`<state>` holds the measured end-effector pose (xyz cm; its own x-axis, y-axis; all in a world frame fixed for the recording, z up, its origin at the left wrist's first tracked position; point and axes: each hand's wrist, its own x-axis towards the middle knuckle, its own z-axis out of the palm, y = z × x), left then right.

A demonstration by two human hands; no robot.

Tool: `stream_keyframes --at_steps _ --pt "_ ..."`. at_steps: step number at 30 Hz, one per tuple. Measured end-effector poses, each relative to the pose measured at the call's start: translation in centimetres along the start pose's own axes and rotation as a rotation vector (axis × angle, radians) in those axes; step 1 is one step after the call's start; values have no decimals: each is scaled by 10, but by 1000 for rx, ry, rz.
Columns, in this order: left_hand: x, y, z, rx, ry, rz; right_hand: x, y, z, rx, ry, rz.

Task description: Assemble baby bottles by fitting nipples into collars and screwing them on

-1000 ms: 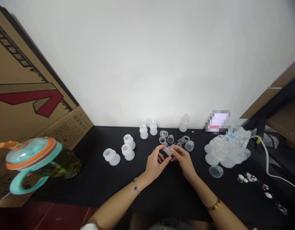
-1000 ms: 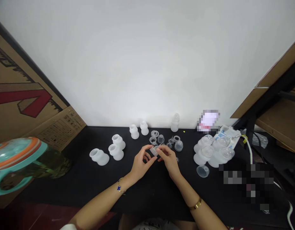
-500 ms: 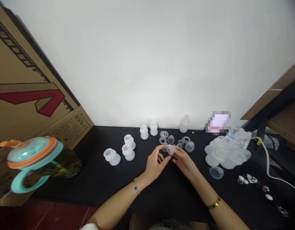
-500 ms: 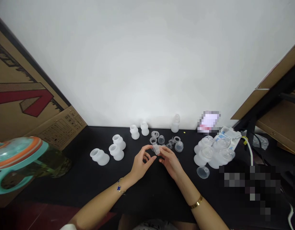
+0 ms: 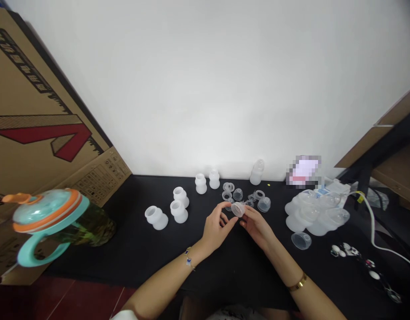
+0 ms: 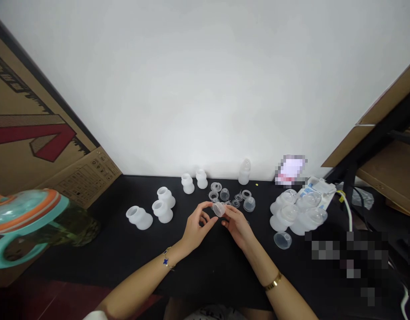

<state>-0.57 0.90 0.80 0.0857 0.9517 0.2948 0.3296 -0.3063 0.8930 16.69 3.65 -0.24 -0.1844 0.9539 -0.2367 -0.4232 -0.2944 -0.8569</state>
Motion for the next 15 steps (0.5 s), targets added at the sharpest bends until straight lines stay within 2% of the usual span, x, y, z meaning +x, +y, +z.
stream_keyframes --at_steps 8,15 --pt "-1 1 -3 -17 -18 -6 -1 -2 3 -54 -4 -52" --pt "-1 1 -5 -13 -38 14 -2 -2 4 50 -26 -7"
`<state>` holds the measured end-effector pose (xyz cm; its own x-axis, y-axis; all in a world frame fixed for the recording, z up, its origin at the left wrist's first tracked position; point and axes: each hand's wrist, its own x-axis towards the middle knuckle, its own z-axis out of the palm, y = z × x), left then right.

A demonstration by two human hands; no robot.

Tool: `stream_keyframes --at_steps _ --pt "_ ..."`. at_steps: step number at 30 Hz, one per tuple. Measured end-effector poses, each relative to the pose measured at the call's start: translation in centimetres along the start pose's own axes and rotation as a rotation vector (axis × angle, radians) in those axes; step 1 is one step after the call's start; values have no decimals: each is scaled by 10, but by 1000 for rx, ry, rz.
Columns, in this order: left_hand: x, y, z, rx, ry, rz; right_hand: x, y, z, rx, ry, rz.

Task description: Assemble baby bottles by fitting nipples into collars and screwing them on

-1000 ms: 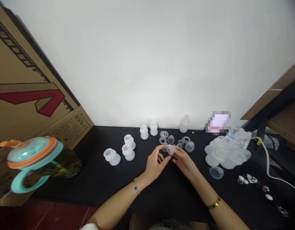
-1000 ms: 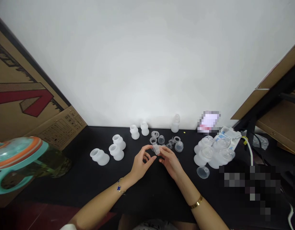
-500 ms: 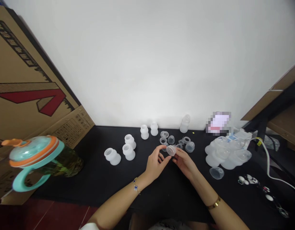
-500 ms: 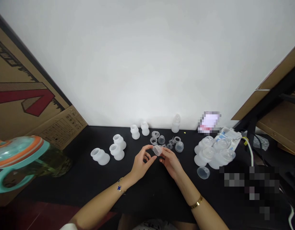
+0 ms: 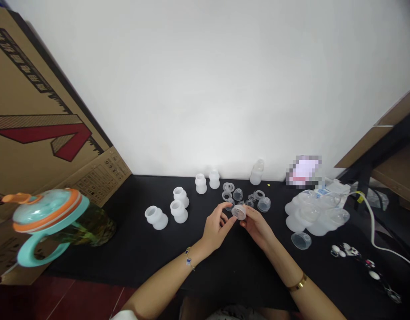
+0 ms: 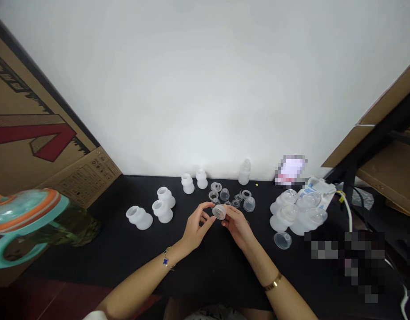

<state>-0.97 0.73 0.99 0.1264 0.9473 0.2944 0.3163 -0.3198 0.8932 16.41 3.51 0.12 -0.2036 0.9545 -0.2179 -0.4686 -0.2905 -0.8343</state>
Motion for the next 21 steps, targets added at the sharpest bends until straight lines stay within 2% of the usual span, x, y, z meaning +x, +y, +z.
stream_keyframes --at_steps 7,21 --pt "1 -3 3 35 13 -24 0 1 -1 -4 1 28" --pt "3 -2 3 19 14 18 1 3 -1 95 -10 80"
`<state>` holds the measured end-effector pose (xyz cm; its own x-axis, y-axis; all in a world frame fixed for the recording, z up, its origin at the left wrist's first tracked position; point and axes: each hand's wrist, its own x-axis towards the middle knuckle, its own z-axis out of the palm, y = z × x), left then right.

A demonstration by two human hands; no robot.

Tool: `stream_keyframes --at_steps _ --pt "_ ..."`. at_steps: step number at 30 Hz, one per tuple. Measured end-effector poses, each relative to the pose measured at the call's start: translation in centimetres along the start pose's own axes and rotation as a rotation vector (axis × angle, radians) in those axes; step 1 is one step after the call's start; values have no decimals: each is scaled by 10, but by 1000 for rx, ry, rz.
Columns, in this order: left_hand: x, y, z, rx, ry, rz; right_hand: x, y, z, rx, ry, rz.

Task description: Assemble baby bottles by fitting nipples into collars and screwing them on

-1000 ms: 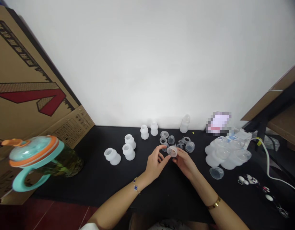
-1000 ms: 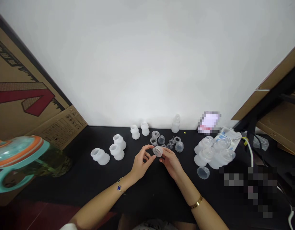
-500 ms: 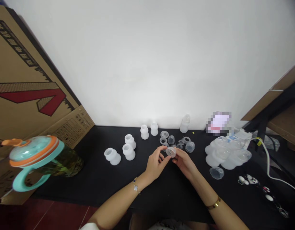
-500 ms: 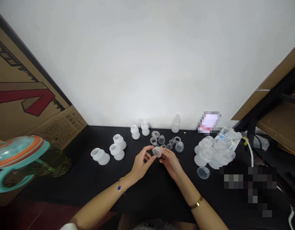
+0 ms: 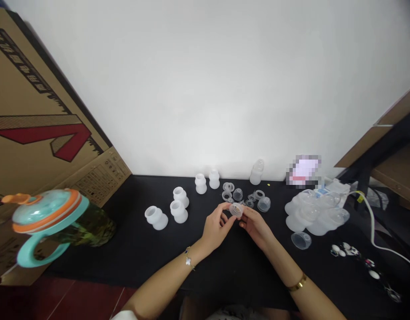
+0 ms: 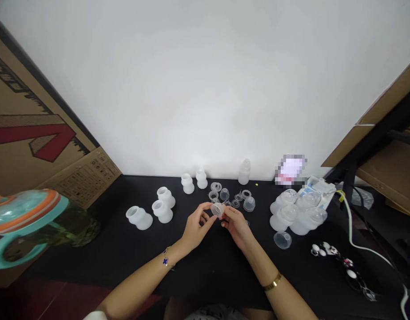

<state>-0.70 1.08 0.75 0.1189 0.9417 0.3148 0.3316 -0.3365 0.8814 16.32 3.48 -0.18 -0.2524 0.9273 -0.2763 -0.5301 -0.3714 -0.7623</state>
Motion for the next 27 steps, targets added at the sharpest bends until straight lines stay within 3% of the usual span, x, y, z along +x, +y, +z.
stream_keyframes --at_steps 9,14,21,27 --pt "0 -3 -1 41 9 7 -4 -4 5 -5 -8 -10" --pt "3 -5 -6 100 90 49 -4 -5 5 -12 29 -19" --pt "17 -10 -25 292 237 81 -5 -6 6 -15 57 -30" --pt "28 -21 -37 607 323 188 -8 -9 9 -40 70 -36"
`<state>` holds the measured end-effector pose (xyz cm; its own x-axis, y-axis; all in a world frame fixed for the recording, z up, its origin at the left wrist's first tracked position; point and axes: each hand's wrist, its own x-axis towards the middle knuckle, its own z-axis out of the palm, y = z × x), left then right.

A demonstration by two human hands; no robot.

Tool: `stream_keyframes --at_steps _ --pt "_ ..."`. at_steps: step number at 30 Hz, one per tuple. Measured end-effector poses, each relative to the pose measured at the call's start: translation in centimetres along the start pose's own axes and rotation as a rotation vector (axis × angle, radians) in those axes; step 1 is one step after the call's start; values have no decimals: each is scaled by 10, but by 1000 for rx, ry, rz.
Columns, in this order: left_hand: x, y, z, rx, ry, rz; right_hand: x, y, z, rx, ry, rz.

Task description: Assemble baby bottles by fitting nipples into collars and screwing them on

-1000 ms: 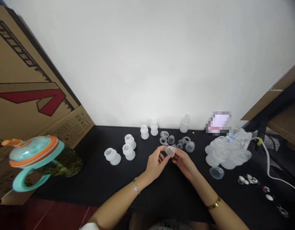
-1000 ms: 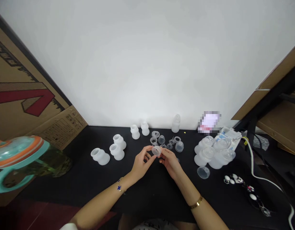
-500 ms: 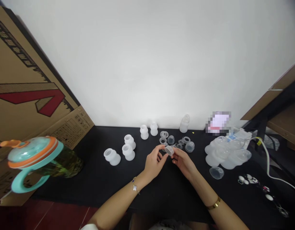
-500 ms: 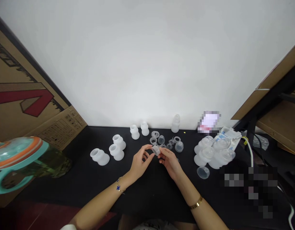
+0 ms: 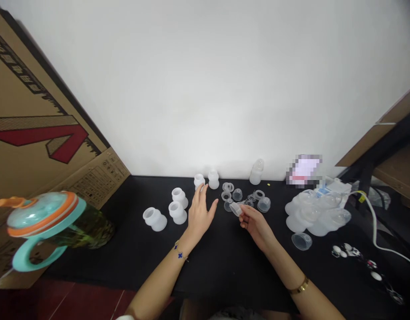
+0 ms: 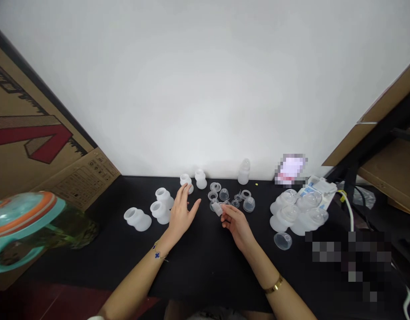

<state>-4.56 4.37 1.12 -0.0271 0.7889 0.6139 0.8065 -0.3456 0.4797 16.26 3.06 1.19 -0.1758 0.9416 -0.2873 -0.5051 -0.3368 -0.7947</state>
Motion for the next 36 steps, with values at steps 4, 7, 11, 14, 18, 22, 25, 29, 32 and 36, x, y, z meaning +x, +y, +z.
stream_keyframes --at_steps 4,7,11,14,18,22,25,29,32,36 --pt "6 -11 1 142 24 126 0 -1 -1 -15 4 -12" --pt "10 -18 5 209 11 142 0 0 -2 -25 1 -18" --pt "12 -24 12 255 7 108 -1 2 -1 -37 6 -12" --pt "14 -27 18 255 15 93 -1 1 0 -38 6 -7" --pt "17 -30 22 217 32 62 -1 0 0 -33 1 -11" --pt "19 -30 19 173 63 31 -2 -1 0 -24 -7 -19" --pt "20 -27 15 145 82 11 -3 -2 0 -15 -18 -20" --pt "20 -24 13 143 85 0 -4 -4 2 6 -18 -11" --pt "18 -24 14 168 69 9 -4 -5 2 13 -24 -14" --pt "15 -25 13 162 41 9 -4 -5 2 18 -27 -11"
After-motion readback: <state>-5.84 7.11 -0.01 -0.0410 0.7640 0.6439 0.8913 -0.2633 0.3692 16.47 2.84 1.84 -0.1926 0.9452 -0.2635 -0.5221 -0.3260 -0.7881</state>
